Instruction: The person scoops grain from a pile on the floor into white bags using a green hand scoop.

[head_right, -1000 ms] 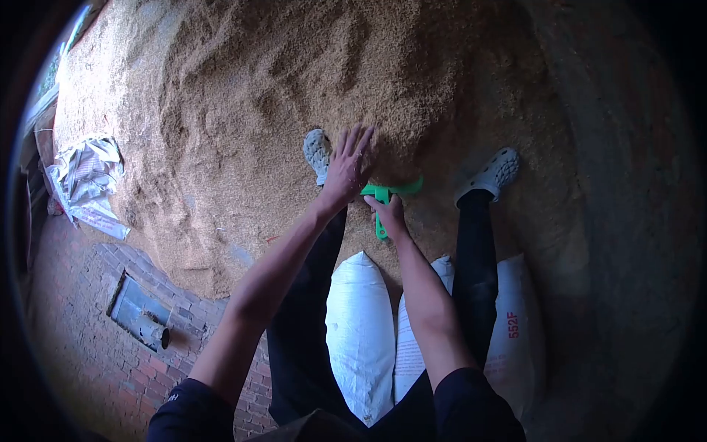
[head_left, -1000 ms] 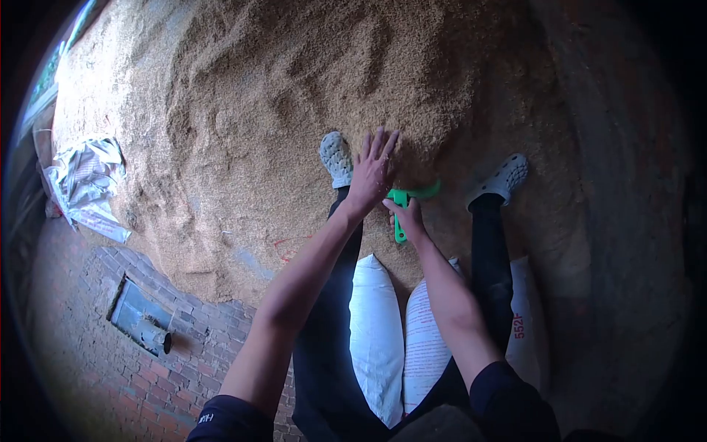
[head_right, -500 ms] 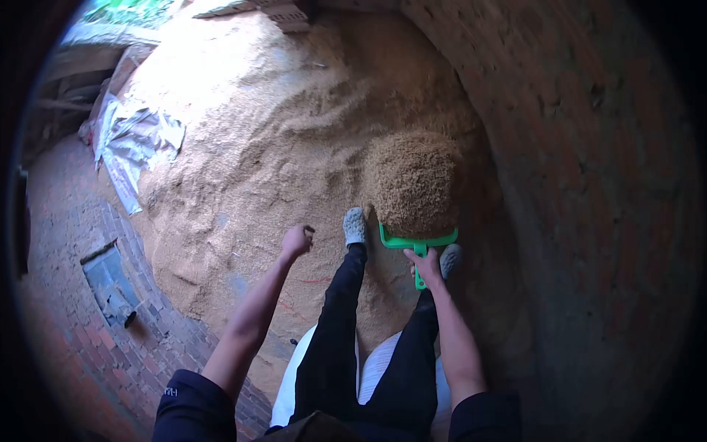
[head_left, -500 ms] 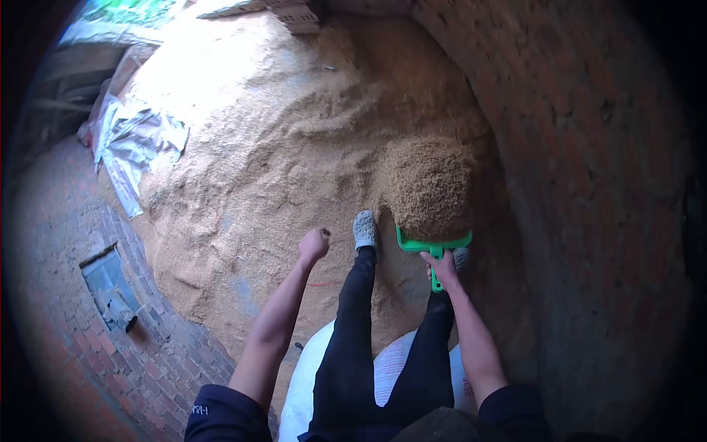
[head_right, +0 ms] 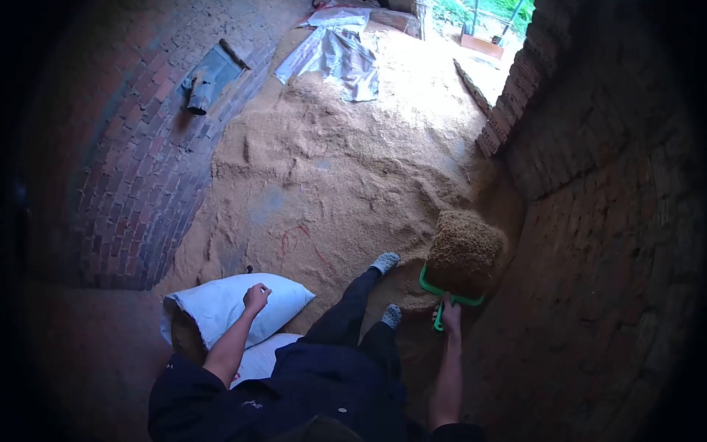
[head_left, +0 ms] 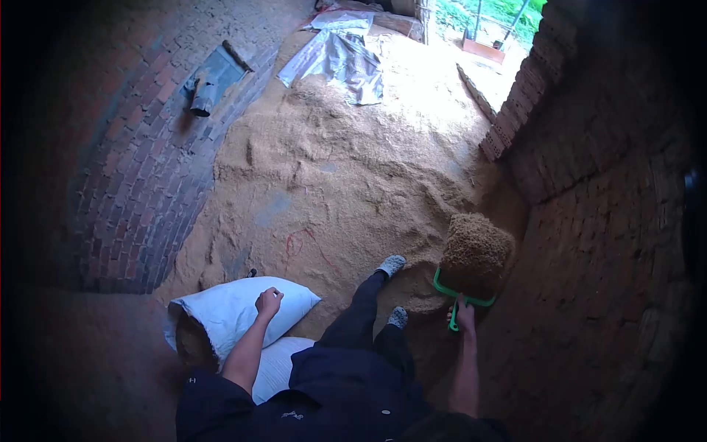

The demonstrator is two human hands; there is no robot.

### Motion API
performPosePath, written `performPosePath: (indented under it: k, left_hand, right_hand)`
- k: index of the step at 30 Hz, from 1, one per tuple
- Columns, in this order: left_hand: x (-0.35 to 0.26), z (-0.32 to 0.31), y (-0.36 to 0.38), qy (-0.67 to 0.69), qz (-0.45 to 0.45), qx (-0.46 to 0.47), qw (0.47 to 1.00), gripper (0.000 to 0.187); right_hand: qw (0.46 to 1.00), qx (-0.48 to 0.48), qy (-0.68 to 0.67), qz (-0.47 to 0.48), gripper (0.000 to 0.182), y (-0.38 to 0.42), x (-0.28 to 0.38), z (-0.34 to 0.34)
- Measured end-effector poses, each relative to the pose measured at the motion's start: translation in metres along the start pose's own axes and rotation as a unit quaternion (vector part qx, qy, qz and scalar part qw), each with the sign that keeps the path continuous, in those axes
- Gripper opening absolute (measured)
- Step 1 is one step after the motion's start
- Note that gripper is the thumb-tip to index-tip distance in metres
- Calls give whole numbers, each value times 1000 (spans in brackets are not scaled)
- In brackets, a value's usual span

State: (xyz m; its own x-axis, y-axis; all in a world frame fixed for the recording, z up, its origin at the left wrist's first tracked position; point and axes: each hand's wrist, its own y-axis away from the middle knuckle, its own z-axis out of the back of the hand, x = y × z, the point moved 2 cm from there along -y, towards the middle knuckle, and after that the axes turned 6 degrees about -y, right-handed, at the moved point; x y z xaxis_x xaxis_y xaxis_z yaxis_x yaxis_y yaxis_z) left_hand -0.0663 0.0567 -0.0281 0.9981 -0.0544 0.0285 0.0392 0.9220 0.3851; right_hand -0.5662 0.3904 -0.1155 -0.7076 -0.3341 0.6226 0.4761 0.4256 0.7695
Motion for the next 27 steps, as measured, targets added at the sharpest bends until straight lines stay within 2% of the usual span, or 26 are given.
performPosePath:
  k: [4, 6, 12, 14, 15, 18, 20, 21, 23, 24, 27]
  left_hand:
    - [49, -28, 103, 121, 146, -38, 981, 27]
    - [65, -48, 146, 188, 189, -84, 960, 28]
    - [93, -78, 216, 284, 396, -178, 855, 29]
    - [110, -80, 222, 331, 407, -209, 825, 29]
    - [117, -79, 225, 338, 412, -240, 811, 29]
    - [139, -59, 227, 348, 419, -288, 788, 23]
    - [159, -58, 223, 334, 380, -346, 790, 20]
    - [165, -48, 223, 307, 369, -346, 806, 30]
    - [176, -24, 219, 221, 332, -420, 815, 50]
    - [179, -5, 219, 221, 320, -412, 824, 52]
    - [199, -28, 192, 227, 290, -397, 841, 45]
  right_hand:
    - [994, 72, 86, -3, 44, 26, 32, -30]
    - [992, 83, 92, -30, 44, 45, 43, -55]
    - [951, 182, 249, -20, 44, 87, 48, -157]
    - [924, 220, 311, 33, 43, 98, 42, -196]
    - [927, 252, 277, 16, 40, 107, 35, -214]
    - [906, 274, 322, -26, 38, 153, 21, -286]
    - [888, 307, 340, -28, 36, 172, 5, -325]
    - [878, 328, 345, -44, 35, 187, -4, -346]
    - [857, 366, 355, -69, 33, 224, -16, -389]
    - [853, 369, 362, -68, 33, 232, -25, -407]
    - [818, 415, 393, -65, 35, 259, -52, -463]
